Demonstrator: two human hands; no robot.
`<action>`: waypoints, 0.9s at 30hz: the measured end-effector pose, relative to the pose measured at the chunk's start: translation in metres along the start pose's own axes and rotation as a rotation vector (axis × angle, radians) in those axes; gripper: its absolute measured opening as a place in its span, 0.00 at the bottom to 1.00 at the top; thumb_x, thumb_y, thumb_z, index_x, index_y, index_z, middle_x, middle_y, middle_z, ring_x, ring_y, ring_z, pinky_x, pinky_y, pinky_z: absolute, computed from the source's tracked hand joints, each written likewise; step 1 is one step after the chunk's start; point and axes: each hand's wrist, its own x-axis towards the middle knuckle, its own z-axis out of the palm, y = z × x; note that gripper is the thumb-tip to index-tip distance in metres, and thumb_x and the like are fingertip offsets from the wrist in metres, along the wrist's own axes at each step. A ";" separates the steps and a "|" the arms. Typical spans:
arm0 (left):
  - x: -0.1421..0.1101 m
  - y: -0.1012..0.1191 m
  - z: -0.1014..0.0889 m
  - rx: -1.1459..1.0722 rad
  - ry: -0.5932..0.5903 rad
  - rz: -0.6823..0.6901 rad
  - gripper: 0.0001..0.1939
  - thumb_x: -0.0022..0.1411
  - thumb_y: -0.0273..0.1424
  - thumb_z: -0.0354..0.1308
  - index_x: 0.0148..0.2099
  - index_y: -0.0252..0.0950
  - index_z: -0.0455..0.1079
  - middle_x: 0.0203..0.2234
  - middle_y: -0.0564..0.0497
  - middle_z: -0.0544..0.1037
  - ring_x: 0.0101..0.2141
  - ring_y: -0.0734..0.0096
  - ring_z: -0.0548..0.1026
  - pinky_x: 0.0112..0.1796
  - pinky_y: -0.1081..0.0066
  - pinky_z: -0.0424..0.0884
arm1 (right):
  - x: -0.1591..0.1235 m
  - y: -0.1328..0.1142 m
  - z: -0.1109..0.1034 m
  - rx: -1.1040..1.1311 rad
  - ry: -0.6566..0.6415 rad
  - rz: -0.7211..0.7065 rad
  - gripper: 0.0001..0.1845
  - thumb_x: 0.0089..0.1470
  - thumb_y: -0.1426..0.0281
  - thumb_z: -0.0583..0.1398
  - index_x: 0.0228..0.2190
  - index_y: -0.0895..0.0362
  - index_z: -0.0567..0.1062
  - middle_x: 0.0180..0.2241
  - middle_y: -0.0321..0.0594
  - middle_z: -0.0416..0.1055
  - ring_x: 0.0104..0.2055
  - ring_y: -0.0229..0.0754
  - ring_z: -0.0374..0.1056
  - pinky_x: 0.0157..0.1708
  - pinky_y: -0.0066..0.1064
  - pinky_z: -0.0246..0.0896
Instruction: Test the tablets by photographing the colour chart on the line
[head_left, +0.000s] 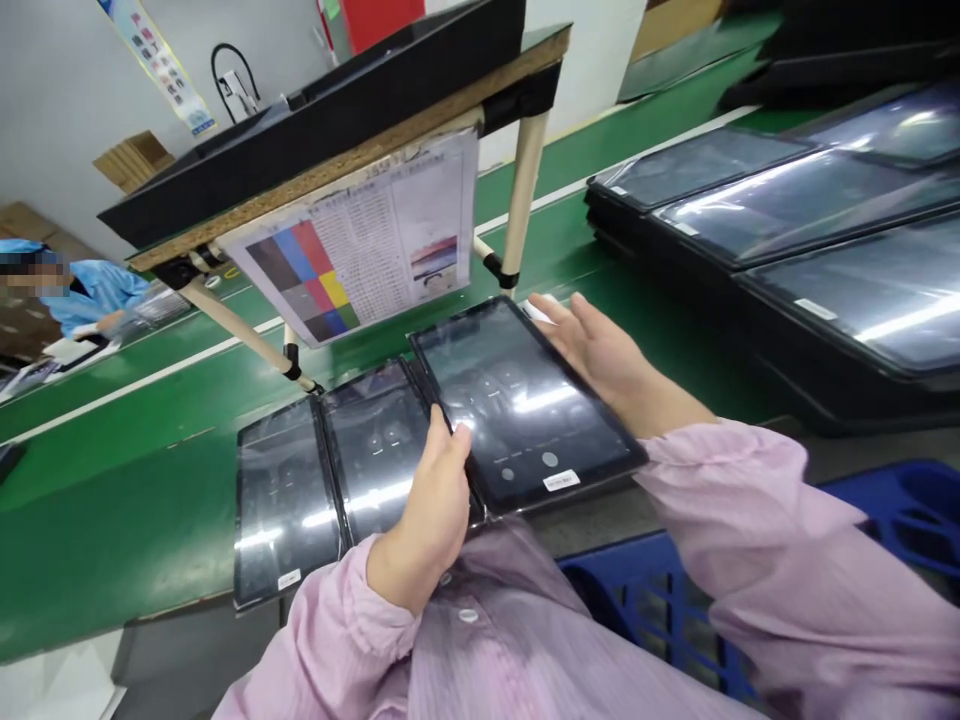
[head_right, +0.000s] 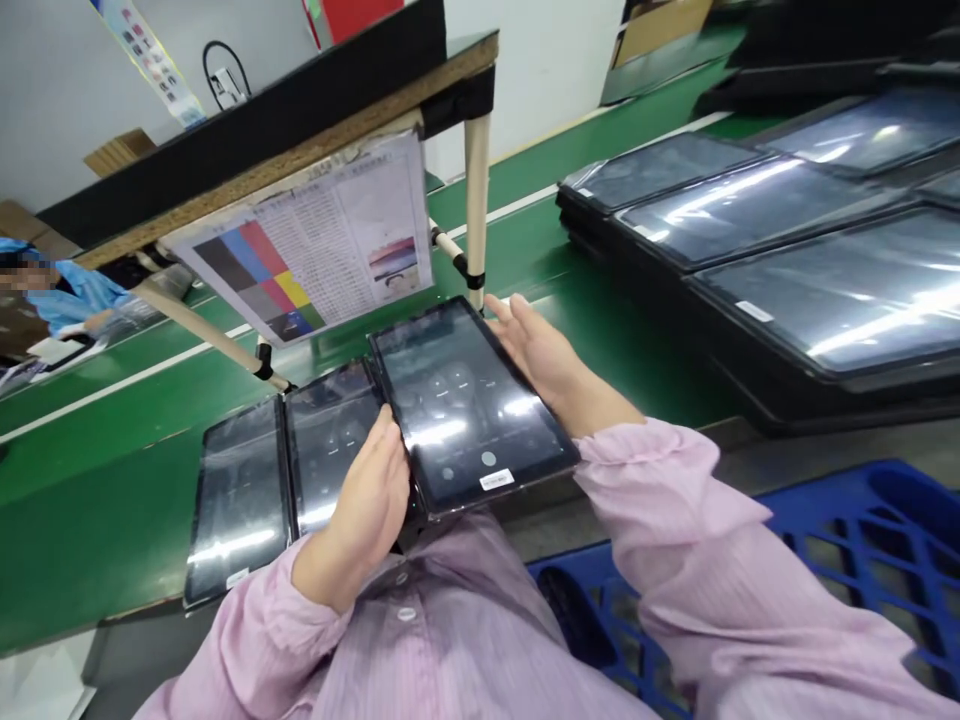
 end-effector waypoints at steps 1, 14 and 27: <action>0.001 -0.003 -0.001 0.010 0.007 -0.015 0.38 0.64 0.46 0.56 0.71 0.34 0.55 0.69 0.40 0.56 0.69 0.57 0.54 0.66 0.58 0.54 | 0.004 0.004 -0.003 0.005 0.015 0.019 0.42 0.62 0.43 0.44 0.68 0.56 0.50 0.59 0.45 0.69 0.58 0.47 0.69 0.59 0.42 0.65; -0.045 0.014 -0.099 1.121 0.074 0.598 0.17 0.69 0.30 0.51 0.56 0.43 0.74 0.47 0.43 0.73 0.50 0.60 0.71 0.51 0.57 0.69 | -0.025 0.005 -0.004 -1.207 -0.206 -0.622 0.25 0.65 0.49 0.49 0.47 0.42 0.80 0.69 0.30 0.49 0.73 0.60 0.34 0.67 0.66 0.23; -0.022 0.016 -0.103 1.723 0.253 0.475 0.20 0.68 0.33 0.51 0.59 0.40 0.73 0.46 0.38 0.65 0.49 0.49 0.62 0.50 0.46 0.65 | -0.053 0.008 0.013 -1.310 -0.091 -0.845 0.28 0.67 0.55 0.44 0.49 0.48 0.80 0.69 0.41 0.51 0.71 0.63 0.46 0.64 0.62 0.46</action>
